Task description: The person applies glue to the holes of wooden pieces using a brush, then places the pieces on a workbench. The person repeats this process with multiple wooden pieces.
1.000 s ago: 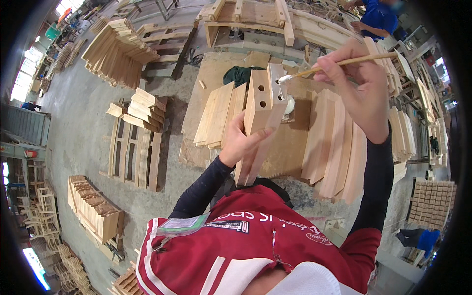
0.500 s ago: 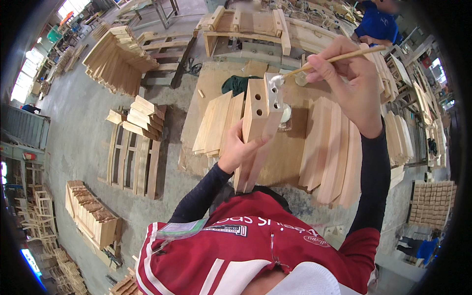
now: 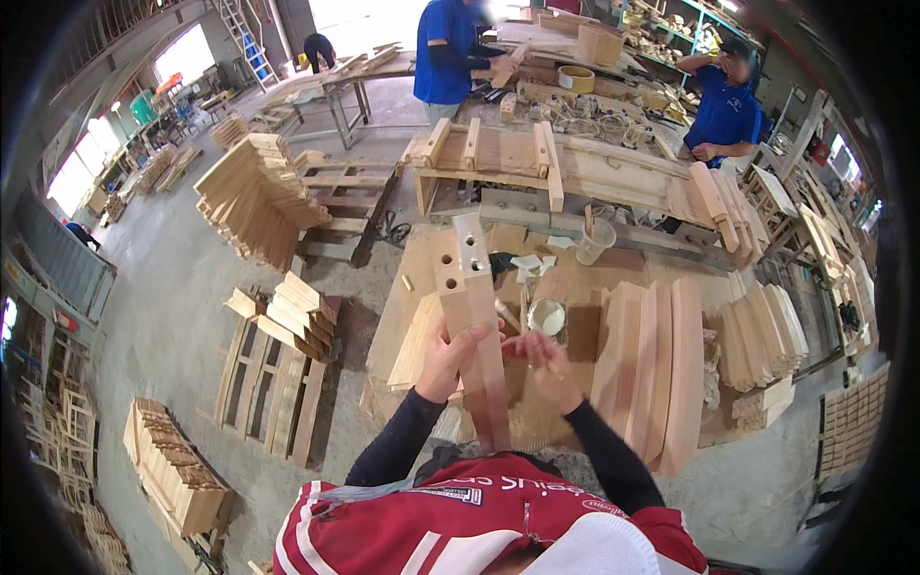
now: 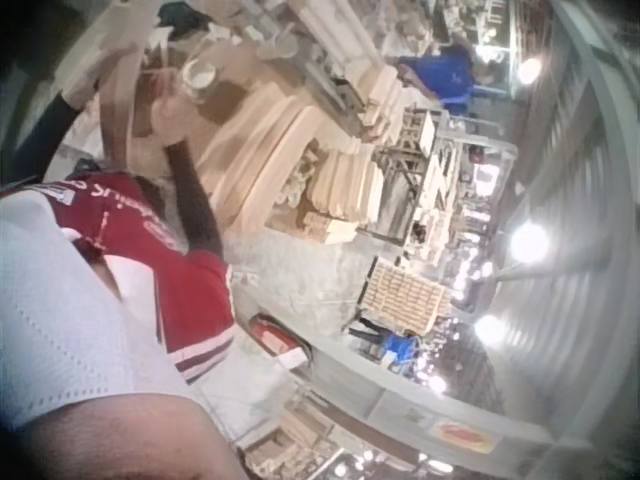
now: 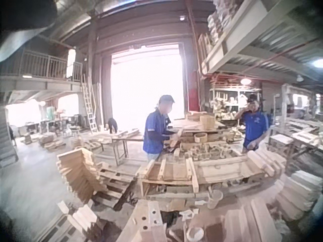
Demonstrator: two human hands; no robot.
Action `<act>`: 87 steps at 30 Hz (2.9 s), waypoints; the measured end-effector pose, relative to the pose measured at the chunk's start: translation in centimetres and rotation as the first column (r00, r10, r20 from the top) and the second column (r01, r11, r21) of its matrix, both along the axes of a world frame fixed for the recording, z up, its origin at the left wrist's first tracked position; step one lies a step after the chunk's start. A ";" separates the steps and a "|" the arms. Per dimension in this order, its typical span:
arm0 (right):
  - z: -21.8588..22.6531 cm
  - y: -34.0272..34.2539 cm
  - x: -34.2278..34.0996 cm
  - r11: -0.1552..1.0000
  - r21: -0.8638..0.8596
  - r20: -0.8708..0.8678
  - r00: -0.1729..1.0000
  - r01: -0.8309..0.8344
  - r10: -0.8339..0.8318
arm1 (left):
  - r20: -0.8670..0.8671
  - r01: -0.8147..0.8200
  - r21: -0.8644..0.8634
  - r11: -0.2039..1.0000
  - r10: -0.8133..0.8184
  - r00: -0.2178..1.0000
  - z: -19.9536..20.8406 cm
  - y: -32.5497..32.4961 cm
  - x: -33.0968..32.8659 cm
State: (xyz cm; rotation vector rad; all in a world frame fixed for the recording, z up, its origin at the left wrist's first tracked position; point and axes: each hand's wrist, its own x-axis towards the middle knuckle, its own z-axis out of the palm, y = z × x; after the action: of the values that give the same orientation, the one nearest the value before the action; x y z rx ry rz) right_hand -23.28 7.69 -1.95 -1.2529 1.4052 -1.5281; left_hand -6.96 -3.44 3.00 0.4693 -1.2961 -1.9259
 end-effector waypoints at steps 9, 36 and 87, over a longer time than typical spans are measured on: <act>-1.2 0.1 4.7 0.993 -0.095 0.311 0.946 -0.070 0.096 | -0.043 -0.082 -0.038 0.996 0.081 0.996 2.2 -0.7 0.3; -3.0 3.6 -2.9 0.978 -0.117 0.292 0.947 0.172 -0.131 | 0.053 0.104 -0.108 0.989 -0.099 0.994 0.0 0.0 0.4; -8.2 3.6 -11.7 0.790 0.260 0.666 0.490 0.555 -0.563 | 0.217 0.085 -0.039 0.996 -0.074 0.973 -2.3 1.5 0.7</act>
State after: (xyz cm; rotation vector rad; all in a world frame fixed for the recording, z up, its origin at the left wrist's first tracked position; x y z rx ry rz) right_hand -35.01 11.29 -10.18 -0.0294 1.2910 -2.1184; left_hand -6.24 -1.98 0.67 0.6245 -1.5167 -1.9462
